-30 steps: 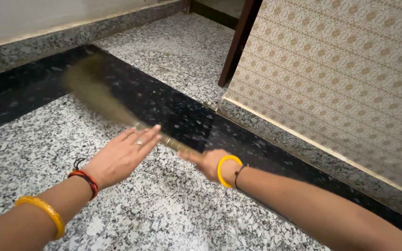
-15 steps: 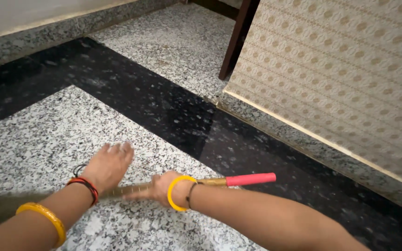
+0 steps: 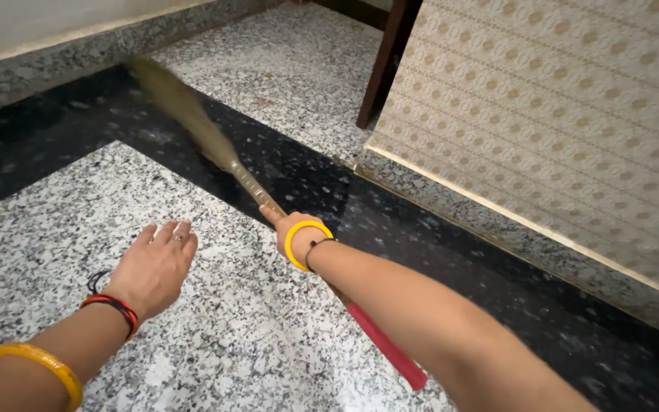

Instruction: The person sweeps a floor with a broom, moving it across granite and black marble surfaces. They use their hands to guide the broom into corners and along the edges of a wooden cabinet.

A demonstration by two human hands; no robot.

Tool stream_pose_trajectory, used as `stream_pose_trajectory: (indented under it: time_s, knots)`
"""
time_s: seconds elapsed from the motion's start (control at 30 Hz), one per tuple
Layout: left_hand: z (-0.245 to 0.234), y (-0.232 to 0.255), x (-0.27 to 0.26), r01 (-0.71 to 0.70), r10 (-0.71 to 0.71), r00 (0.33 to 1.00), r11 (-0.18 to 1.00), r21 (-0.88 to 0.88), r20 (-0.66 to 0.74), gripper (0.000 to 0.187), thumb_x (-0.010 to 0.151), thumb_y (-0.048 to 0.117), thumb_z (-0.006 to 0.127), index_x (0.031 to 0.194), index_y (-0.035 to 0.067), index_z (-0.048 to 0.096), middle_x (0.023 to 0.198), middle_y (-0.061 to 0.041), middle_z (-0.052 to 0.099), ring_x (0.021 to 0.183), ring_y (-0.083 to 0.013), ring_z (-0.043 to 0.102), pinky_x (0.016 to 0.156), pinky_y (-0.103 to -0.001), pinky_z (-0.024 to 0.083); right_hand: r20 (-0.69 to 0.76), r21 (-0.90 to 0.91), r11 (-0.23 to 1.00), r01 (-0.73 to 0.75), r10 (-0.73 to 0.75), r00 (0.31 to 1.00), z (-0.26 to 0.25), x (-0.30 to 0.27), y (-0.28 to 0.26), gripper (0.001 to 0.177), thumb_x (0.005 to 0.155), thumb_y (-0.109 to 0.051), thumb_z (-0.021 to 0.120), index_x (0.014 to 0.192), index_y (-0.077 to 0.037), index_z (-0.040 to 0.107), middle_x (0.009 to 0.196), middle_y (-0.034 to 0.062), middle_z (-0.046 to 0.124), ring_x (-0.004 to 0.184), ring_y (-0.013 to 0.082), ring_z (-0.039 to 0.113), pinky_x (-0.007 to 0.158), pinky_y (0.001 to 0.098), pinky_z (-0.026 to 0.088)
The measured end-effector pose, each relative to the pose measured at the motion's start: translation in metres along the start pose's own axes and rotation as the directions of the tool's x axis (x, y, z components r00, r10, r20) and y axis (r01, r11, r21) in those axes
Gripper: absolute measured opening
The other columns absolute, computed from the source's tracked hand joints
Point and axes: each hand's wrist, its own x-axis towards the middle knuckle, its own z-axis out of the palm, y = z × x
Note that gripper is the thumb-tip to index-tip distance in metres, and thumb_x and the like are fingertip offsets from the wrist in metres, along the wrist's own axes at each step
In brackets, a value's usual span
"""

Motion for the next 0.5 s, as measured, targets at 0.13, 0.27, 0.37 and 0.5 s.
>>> stream_pose_trajectory:
  time_s: [0.13,0.27,0.37,0.5]
  knots:
    - [-0.020,-0.004,-0.002,0.025,-0.029,0.991,0.999,-0.030,-0.127,0.069,0.091,0.011,0.045,0.156,0.001,0.021,0.167,-0.017,0.023,0.149,-0.0286,0.029,0.119,-0.043,0.028,-0.074,-0.046,0.993,0.108,-0.111,0.991,-0.034,-0.069,0.000,0.076,0.099,-0.023,0.058,0.162,-0.044,0.022,0.102,0.0223,0.074,0.084,0.0378,0.072,0.074,0.0494,0.058]
    - [-0.026,-0.002,0.004,0.038,-0.047,0.972,0.998,-0.043,-0.229,0.072,0.091,0.010,0.046,0.156,0.000,0.017,0.167,-0.017,0.022,0.148,-0.0283,0.028,0.118,-0.042,0.028,0.251,-0.117,0.987,0.109,-0.076,0.965,-0.063,-0.149,-0.009,0.068,0.107,-0.023,0.042,0.161,-0.052,0.013,0.090,0.0179,0.070,0.056,0.0210,0.061,0.047,0.0373,0.053]
    - [-0.020,0.012,0.011,-0.014,0.013,0.987,1.000,-0.006,-0.160,0.075,0.094,0.014,0.047,0.158,0.001,0.011,0.166,-0.018,0.017,0.152,-0.0306,0.024,0.119,-0.044,0.024,0.444,-0.254,0.919,0.302,-0.167,0.880,-0.051,-0.174,-0.010,0.075,0.106,-0.016,0.044,0.163,-0.050,0.009,0.094,0.0188,0.071,0.053,0.0168,0.055,0.043,0.0330,0.045]
    - [0.000,0.033,0.012,-0.167,0.175,0.976,0.983,-0.072,0.130,0.063,0.101,0.015,0.049,0.157,0.002,0.022,0.162,-0.017,0.030,0.146,-0.0281,0.038,0.119,-0.042,0.033,0.570,-0.293,0.765,0.574,-0.342,0.747,-0.044,-0.184,-0.031,0.090,0.098,-0.008,0.052,0.160,-0.056,0.007,0.121,0.0224,0.062,0.065,0.0192,0.067,0.048,0.0300,0.055]
